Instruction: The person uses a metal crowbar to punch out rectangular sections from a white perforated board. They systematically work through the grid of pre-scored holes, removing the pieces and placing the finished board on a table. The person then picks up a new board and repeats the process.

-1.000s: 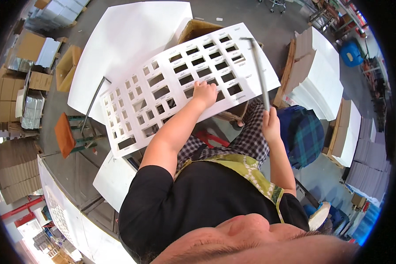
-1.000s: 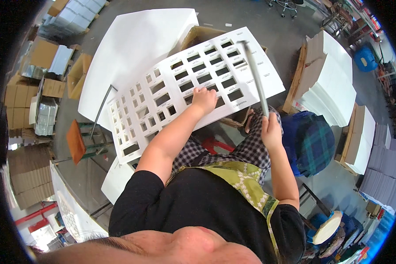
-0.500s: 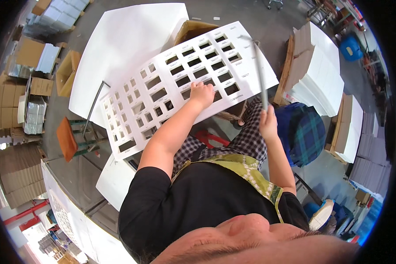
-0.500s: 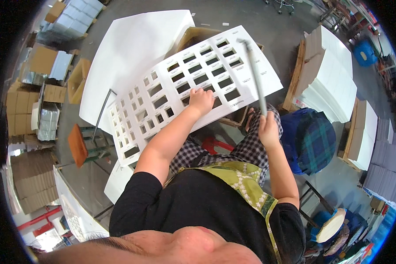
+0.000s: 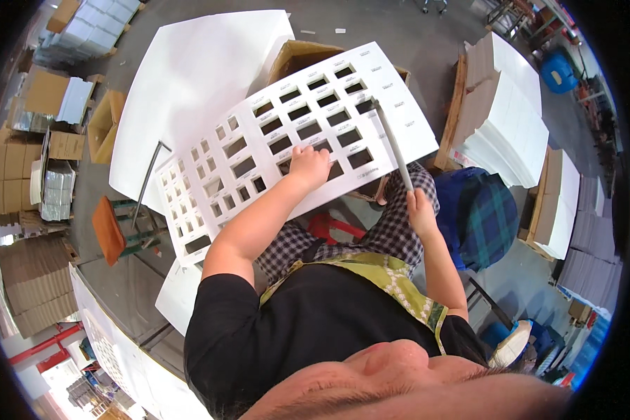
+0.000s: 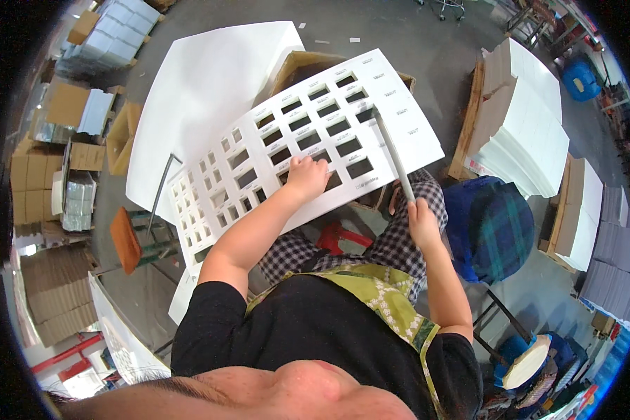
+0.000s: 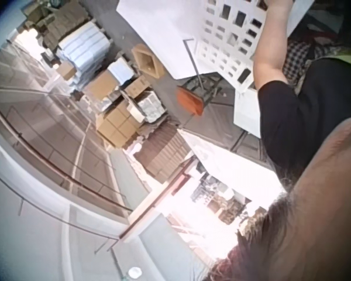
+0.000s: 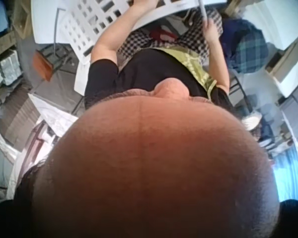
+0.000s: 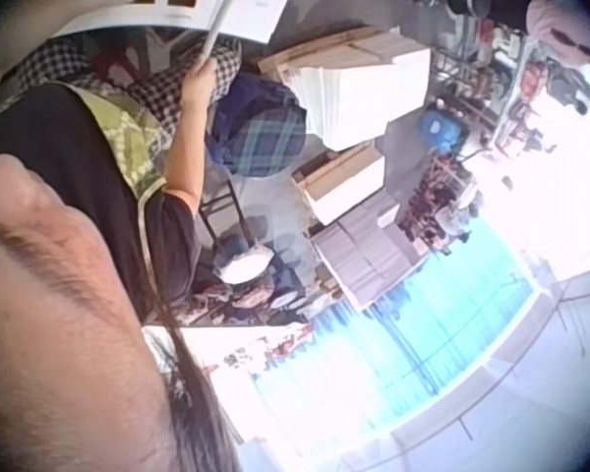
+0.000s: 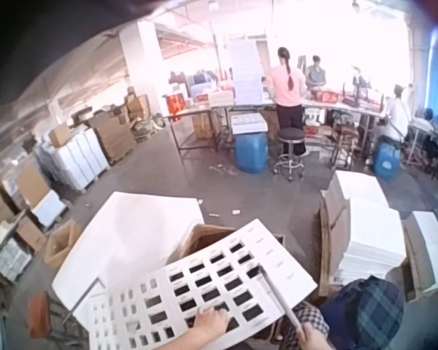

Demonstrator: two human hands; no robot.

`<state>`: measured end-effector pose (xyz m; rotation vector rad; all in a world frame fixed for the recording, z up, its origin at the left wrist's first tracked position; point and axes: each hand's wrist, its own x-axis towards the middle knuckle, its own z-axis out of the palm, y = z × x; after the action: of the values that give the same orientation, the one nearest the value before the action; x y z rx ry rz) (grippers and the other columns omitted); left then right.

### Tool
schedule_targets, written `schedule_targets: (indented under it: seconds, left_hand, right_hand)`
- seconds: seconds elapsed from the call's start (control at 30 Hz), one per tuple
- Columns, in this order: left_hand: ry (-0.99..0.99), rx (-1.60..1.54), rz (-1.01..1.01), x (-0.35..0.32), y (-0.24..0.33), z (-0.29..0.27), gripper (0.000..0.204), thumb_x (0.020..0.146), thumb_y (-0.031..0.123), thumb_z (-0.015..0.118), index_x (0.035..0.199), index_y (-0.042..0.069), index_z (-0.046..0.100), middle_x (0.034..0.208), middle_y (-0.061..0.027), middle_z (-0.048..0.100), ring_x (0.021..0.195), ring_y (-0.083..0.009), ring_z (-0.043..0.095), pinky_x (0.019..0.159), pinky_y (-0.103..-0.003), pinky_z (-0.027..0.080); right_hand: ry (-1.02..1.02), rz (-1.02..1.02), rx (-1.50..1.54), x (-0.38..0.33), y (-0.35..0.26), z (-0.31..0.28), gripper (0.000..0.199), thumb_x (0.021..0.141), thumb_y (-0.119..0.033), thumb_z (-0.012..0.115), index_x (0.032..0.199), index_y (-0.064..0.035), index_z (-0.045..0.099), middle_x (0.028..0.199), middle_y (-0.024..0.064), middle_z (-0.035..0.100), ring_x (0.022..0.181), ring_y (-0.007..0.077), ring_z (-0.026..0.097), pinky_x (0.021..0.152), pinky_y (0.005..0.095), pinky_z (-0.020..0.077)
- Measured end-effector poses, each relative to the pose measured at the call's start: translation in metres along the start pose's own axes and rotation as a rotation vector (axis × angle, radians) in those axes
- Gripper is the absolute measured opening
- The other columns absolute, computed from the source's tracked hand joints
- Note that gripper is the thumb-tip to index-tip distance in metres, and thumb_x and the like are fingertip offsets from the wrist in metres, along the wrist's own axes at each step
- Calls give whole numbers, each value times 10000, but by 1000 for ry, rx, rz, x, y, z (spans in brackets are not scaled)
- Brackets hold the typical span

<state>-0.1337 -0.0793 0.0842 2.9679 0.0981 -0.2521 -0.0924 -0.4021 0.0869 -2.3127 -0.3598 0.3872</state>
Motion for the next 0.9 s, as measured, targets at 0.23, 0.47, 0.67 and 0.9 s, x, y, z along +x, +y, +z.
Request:
schedule_targets:
  seconds: [0.23,0.47,0.67,0.9]
  left_hand:
    - [46,-141,108,-2,-1,-32,325,860,341,595,988,42,584,883,-109,659,986,-298,582,829,-491,408]
    - [411,-199,168,149,13,-50,335,809,271,657,1039,45,571,915,-128,671,876,-311,642,831,-443,445]
    - [-110,87,-138,212,35,-20,223,850,108,482,959,134,675,945,-38,713,892,-218,675,921,-458,347]
    - [-230,79,-142,217,30,-28,197,799,133,538,958,150,654,974,-83,700,960,-250,654,951,-484,293]
  right_hand:
    - [104,95,762,-3,29,-8,161,1006,-233,404,945,-89,441,678,-28,440,547,35,386,472,183,322]
    - [91,60,868,17,31,-8,229,1013,-325,389,942,-110,415,659,-27,387,498,45,327,422,184,277]
    - [85,-40,736,15,36,-7,277,1012,-349,386,921,-87,401,661,-13,389,501,51,330,430,189,278]
    - [62,13,583,0,39,-17,221,998,-265,413,909,-65,447,641,-13,445,525,76,404,469,239,336]
